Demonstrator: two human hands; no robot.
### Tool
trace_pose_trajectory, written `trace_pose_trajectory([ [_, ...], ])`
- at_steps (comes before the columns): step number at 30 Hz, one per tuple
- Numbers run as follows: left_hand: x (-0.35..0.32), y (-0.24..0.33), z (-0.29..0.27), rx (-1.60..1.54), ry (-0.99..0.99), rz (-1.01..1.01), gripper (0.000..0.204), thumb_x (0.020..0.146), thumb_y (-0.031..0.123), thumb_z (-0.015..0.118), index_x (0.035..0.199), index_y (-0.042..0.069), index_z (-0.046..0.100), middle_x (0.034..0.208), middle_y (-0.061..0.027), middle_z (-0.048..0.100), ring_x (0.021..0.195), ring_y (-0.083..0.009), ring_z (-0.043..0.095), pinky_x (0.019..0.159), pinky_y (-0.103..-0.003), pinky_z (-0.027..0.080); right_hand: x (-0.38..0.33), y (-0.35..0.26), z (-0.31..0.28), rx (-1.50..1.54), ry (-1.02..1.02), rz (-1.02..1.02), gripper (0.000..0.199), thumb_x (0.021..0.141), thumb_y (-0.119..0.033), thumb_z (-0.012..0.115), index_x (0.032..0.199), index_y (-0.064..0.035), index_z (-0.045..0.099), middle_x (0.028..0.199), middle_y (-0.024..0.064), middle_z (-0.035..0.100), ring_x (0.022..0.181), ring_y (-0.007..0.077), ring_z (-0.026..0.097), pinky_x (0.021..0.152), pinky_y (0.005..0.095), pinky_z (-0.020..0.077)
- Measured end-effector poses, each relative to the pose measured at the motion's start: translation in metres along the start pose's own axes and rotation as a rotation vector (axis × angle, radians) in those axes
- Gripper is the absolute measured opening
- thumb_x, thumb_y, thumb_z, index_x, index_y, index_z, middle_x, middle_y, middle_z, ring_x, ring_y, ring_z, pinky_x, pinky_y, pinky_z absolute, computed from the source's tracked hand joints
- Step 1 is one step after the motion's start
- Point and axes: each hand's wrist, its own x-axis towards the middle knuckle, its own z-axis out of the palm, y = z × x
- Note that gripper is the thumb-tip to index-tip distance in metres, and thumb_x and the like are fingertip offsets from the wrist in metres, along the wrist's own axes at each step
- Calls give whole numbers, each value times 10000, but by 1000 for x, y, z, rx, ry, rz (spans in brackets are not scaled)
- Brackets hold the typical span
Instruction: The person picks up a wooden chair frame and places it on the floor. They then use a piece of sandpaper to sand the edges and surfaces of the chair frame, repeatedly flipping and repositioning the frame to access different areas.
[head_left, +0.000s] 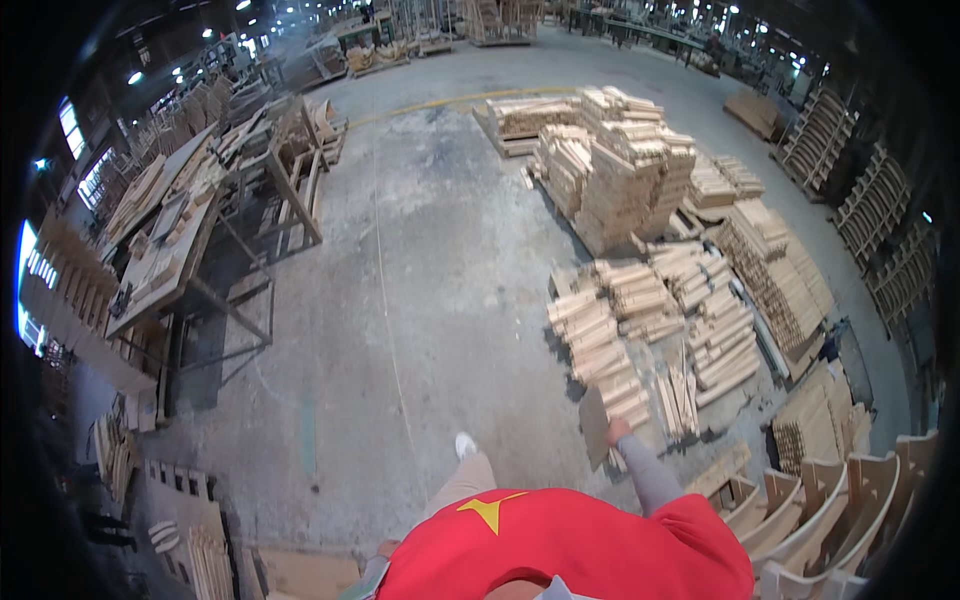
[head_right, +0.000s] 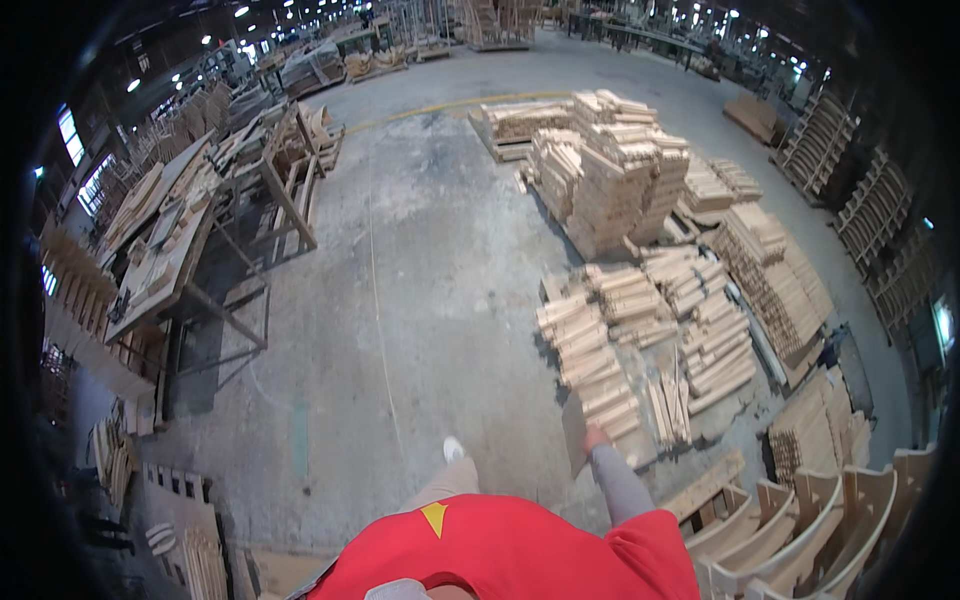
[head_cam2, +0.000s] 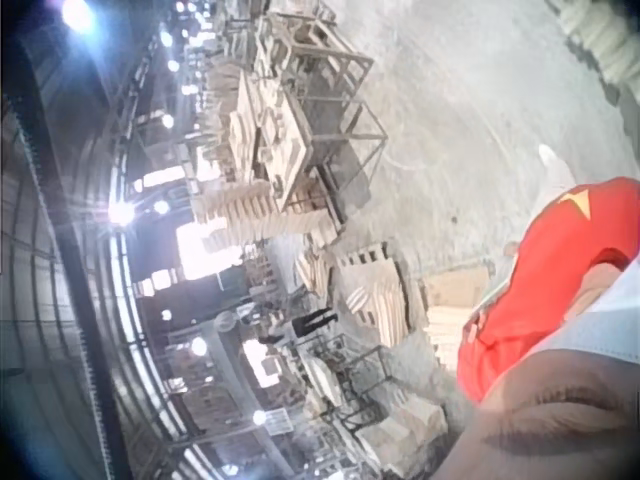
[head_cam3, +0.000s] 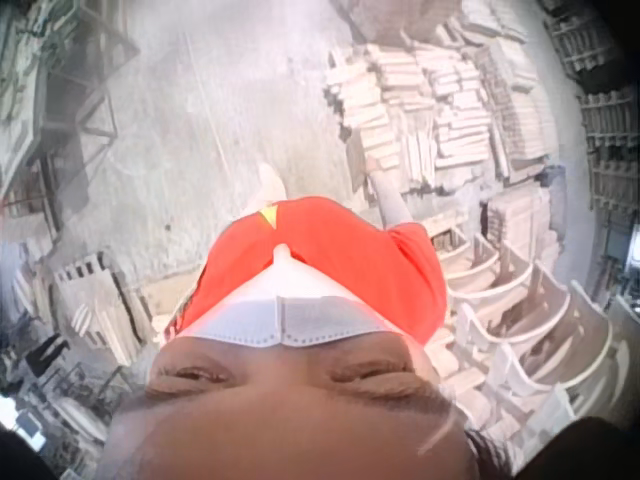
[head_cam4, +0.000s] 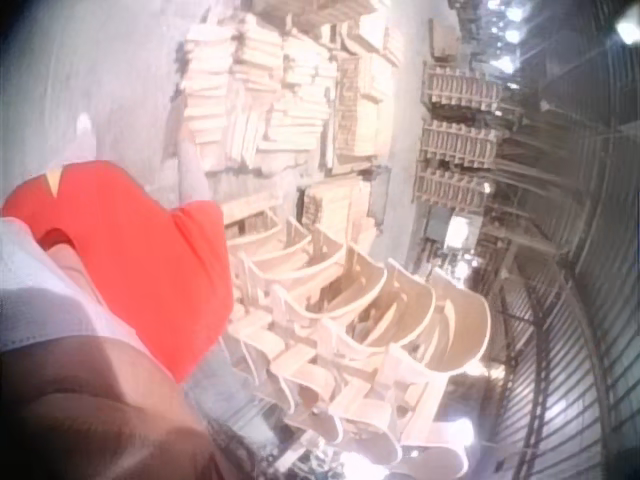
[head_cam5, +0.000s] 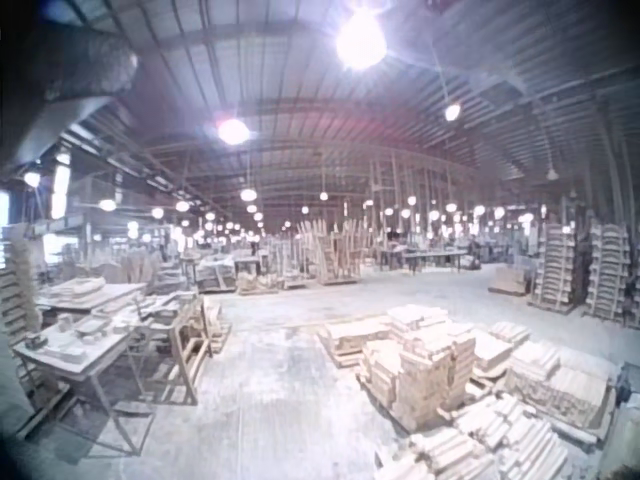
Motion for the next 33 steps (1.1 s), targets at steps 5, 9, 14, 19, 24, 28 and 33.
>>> trace_pose_trajectory([
  [5, 157, 100, -132, 41, 0, 85, 374, 735, 375, 485, 870, 53, 620, 697, -116, 594, 639, -219, 576, 590, -352, 448, 59, -13, 1, -99, -9, 194, 245, 611, -192, 590, 745, 11, 617, 730, 193, 613, 680, 298, 614, 661, 368, 480],
  [9, 265, 192, -252, 33, 173, 236, 364, 729, 315, 496, 893, 10, 608, 704, -121, 614, 601, -227, 589, 566, -353, 465, 104, -44, -20, -20, -130, 341, 208, 660, -185, 578, 694, 15, 621, 622, 152, 609, 549, 229, 614, 523, 314, 488],
  [14, 378, 347, -373, -183, 260, 336, 403, 739, 287, 496, 1043, 34, 568, 986, -174, 579, 904, -277, 555, 791, -360, 429, 197, -92, -52, -46, -199, 540, 211, 683, -188, 603, 671, 22, 618, 619, 130, 614, 548, 208, 619, 482, 311, 486],
  [19, 467, 467, -430, -234, 112, 363, 410, 736, 318, 506, 1033, 44, 573, 1008, -176, 576, 964, -302, 538, 841, -363, 413, 361, -146, -95, -249, -143, 448, 216, 696, -198, 576, 714, 9, 634, 627, 128, 617, 589, 201, 625, 552, 303, 502],
  [24, 519, 490, -500, -81, -18, 205, 419, 738, 323, 496, 1044, 46, 569, 1041, -175, 562, 990, -300, 525, 858, -367, 402, 574, -311, -163, -195, -175, 168, 274, 705, -162, 523, 918, -1, 585, 930, 186, 576, 880, 277, 565, 743, 338, 456],
  [28, 557, 505, -564, -360, 46, -134, 391, 735, 293, 472, 1024, 52, 580, 1014, -155, 578, 903, -281, 569, 796, -379, 434, 723, -480, -242, -78, -51, 13, 295, 696, -100, 505, 978, -19, 518, 950, 211, 569, 918, 339, 542, 781, 389, 437],
  [33, 649, 538, -646, -265, 25, -136, 372, 731, 285, 473, 994, 47, 587, 986, -173, 577, 871, -309, 566, 766, -401, 436, 871, -658, -308, 44, 46, -178, 402, 667, -98, 559, 1055, -42, 472, 950, 200, 572, 897, 338, 553, 753, 408, 444],
])
